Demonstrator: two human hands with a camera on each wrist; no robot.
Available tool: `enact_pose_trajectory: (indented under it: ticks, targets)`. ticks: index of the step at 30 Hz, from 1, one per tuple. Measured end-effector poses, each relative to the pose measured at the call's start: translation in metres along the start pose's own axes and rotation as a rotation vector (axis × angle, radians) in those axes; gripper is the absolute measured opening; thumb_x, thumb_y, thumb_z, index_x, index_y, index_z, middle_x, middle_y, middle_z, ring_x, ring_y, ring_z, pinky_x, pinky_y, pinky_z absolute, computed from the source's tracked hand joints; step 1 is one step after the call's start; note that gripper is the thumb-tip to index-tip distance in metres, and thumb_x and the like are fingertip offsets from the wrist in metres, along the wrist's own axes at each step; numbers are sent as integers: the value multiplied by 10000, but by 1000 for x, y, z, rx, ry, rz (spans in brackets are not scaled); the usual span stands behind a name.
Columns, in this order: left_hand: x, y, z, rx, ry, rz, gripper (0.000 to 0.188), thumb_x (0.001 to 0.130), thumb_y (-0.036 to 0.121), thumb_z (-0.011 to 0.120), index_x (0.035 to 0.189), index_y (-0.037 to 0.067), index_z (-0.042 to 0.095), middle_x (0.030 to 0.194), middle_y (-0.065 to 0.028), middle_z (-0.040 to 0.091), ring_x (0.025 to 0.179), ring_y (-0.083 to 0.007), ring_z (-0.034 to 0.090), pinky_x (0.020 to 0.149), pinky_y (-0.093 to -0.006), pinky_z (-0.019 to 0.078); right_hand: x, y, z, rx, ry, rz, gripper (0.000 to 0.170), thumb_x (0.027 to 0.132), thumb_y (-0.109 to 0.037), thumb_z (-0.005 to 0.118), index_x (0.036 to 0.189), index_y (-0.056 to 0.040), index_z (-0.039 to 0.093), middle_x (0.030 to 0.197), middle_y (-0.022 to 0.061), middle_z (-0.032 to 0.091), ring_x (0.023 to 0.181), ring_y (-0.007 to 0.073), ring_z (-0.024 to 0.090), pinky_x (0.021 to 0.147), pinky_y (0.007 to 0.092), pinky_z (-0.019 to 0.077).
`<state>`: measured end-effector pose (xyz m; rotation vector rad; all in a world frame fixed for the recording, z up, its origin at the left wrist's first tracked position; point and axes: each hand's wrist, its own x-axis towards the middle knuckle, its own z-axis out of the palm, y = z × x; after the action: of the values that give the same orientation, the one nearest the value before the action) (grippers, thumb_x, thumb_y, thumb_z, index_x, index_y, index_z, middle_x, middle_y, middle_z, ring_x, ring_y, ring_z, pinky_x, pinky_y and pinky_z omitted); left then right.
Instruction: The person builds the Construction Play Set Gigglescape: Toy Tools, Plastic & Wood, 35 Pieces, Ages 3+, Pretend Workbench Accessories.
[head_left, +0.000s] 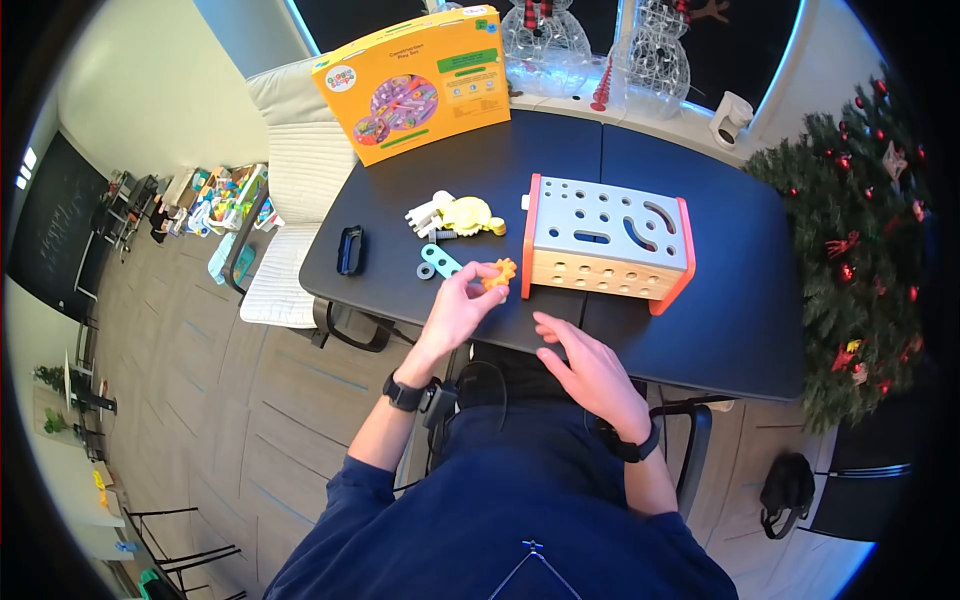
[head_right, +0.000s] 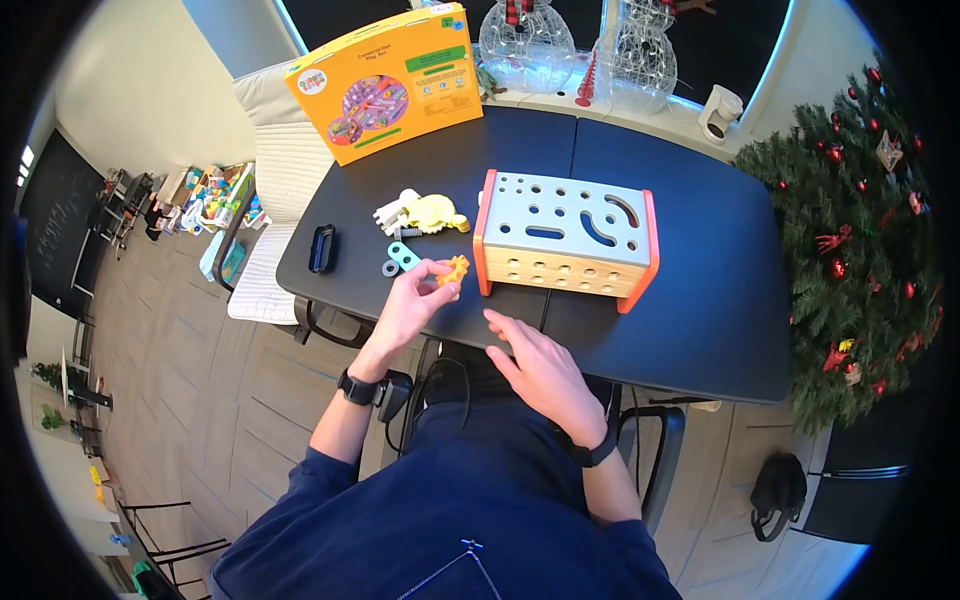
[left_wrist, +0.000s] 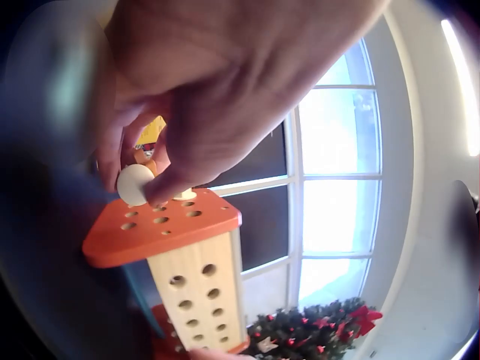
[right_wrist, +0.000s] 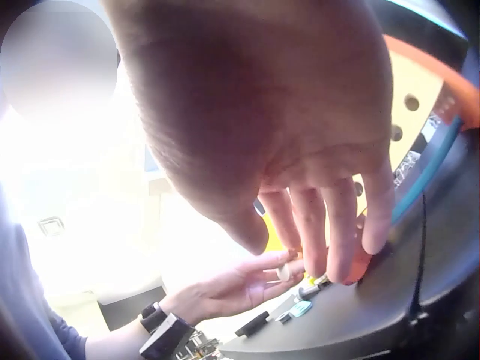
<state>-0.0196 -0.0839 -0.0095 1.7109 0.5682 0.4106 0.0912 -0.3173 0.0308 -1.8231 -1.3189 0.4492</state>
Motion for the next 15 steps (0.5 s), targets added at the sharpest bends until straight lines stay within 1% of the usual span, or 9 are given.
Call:
enact_pose_trajectory:
  ticks: [2,3,5,6,9,10,13,14,15]
  targets:
    - [-14,11,10,-93,-34,14,213,1012,91,769,1175,-6,672,1492,-150,623,1009,-117,706,904,-285,576,6,-4,11,-3,76,-68,435,1037,-180,710,1431,-60,571,1219,184,746,1121,368,738,940,474,590]
    - [-18,11,16,-145,-70,-8,204,1025,85,753,1186,0,660,1504,-166,607,1052,-133,718,945,-297,582,7,-6,16,9,105,-43,428,1028,-179,722,1411,-55,575,1211,186,745,1120,366,739,934,476,591]
    - [-26,19,29,-244,-119,-56,193,1038,76,734,1196,5,648,1493,-168,612,1093,-150,727,978,-306,583,7,-7,25,31,166,11,415,1011,-176,746,1370,-45,583,1195,190,745,1116,363,741,922,480,593]
    - [-27,20,34,-256,-132,-15,188,1050,74,721,1202,4,636,1471,-166,624,1125,-160,730,993,-316,581,7,-5,28,24,237,13,410,989,-154,772,1335,-38,583,1133,181,746,1039,348,755,861,472,602]
    - [-26,21,51,-259,-191,28,178,1058,80,715,1190,-3,631,1420,-164,659,1131,-158,730,997,-321,580,4,6,31,49,337,65,413,977,-118,782,1332,-41,587,1049,164,740,926,327,758,790,449,604]
    - [-27,24,55,-219,-219,44,167,1076,85,689,1194,-7,615,1347,-156,695,1144,-158,725,1000,-323,578,3,8,30,21,361,63,398,976,-109,781,1321,-41,594,1028,160,737,901,319,756,777,441,603]
    - [-21,24,68,-298,-245,21,154,1097,80,651,1208,-11,597,1275,-139,715,1168,-165,715,998,-320,581,2,15,23,-24,426,50,356,975,-86,776,1289,-37,617,984,152,732,849,300,753,753,419,603]
    - [-19,23,70,-350,-275,22,162,1134,100,578,1254,-8,561,1276,-131,697,1187,-183,714,999,-329,596,2,17,21,-11,440,44,341,976,-80,773,1280,-33,624,984,152,734,848,295,754,754,414,604]
    - [-19,25,71,-402,-261,-17,174,1142,109,558,1273,-5,547,1287,-133,690,1185,-190,717,998,-335,603,2,20,19,4,455,38,327,978,-75,769,1272,-30,632,984,153,735,847,290,756,755,409,605]
